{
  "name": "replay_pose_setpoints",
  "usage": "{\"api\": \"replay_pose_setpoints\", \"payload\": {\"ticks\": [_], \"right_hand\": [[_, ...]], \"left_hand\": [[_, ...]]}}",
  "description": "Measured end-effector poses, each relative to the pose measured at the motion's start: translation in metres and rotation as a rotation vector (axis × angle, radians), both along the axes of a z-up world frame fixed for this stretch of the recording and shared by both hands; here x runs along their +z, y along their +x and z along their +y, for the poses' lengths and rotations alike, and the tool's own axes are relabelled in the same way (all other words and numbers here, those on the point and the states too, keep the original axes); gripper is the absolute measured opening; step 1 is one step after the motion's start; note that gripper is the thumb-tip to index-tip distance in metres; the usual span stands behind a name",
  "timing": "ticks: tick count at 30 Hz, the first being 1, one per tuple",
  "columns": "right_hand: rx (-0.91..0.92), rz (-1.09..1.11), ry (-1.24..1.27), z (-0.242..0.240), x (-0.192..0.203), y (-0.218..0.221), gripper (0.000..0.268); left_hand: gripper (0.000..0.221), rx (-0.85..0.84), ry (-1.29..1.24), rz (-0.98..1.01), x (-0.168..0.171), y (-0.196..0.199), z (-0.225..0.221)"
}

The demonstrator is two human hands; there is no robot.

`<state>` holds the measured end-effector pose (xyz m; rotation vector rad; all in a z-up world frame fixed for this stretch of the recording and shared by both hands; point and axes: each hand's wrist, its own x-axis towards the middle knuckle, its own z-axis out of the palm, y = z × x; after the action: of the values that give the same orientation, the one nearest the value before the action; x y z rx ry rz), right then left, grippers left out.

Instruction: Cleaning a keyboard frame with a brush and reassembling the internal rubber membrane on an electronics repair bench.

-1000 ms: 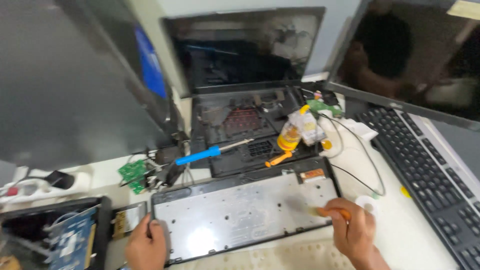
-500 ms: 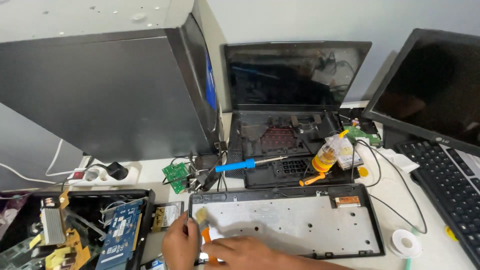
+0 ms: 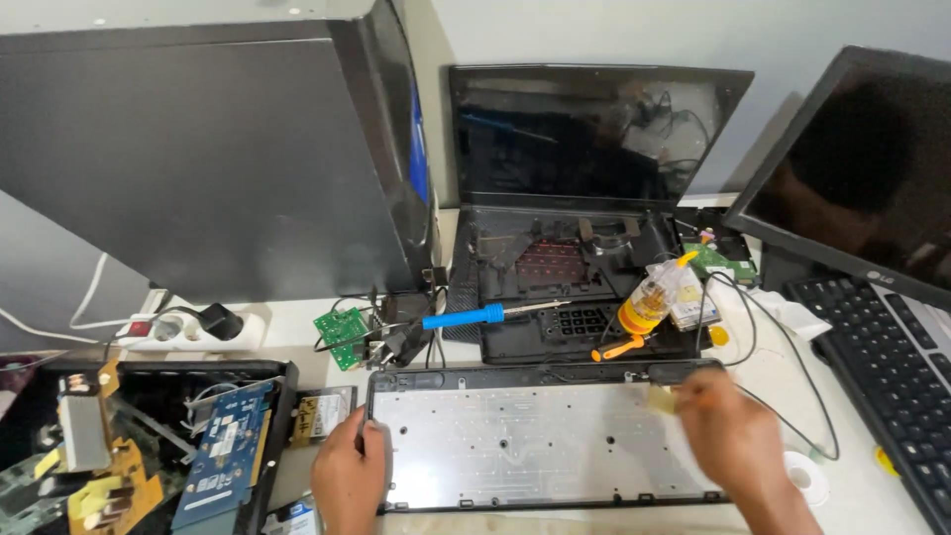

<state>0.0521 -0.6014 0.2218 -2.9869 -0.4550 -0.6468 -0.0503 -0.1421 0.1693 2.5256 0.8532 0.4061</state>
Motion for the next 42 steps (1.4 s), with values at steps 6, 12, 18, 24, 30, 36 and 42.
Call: {"api": "replay_pose_setpoints", "payload": {"ticks": [6,12,18,24,30,36,42], "right_hand": [[-0.223,0.266,0.786,0.053,0.073,-0.032,0.016],[0.578,0.031,0.793,0.083,0.029,-0.014,0.033],[0.792,0.269,1.043,0.115,0.053,-0.039,0.002],[0.768,0.012,0.587,0.072,0.018,-0.037,0.020],[0.228,-0.194,0.324,0.038,0.036,-0.044,0.019],[0.460,-0.073,0.600,0.066,-0.006,-0.047,0.018],[0.901,0.147,1.112,0.094,0.045,-0.055,0.043]], "left_hand": [[0.044,0.027,-0.037,0.004,-0.013,-0.003,0.001],[0.042,0.032,0.008,0.036,-0.005,-0.002,-0.001],[0.041,0.030,0.084,0.017,-0.023,0.000,0.004],[0.041,0.090,0.115,0.080,-0.036,0.003,0.007],[0.041,0.076,0.118,0.049,-0.037,0.004,0.008],[0.038,0.075,0.170,0.016,-0.048,0.004,0.008],[0.037,0.094,0.115,0.008,-0.037,0.003,0.001]]}}
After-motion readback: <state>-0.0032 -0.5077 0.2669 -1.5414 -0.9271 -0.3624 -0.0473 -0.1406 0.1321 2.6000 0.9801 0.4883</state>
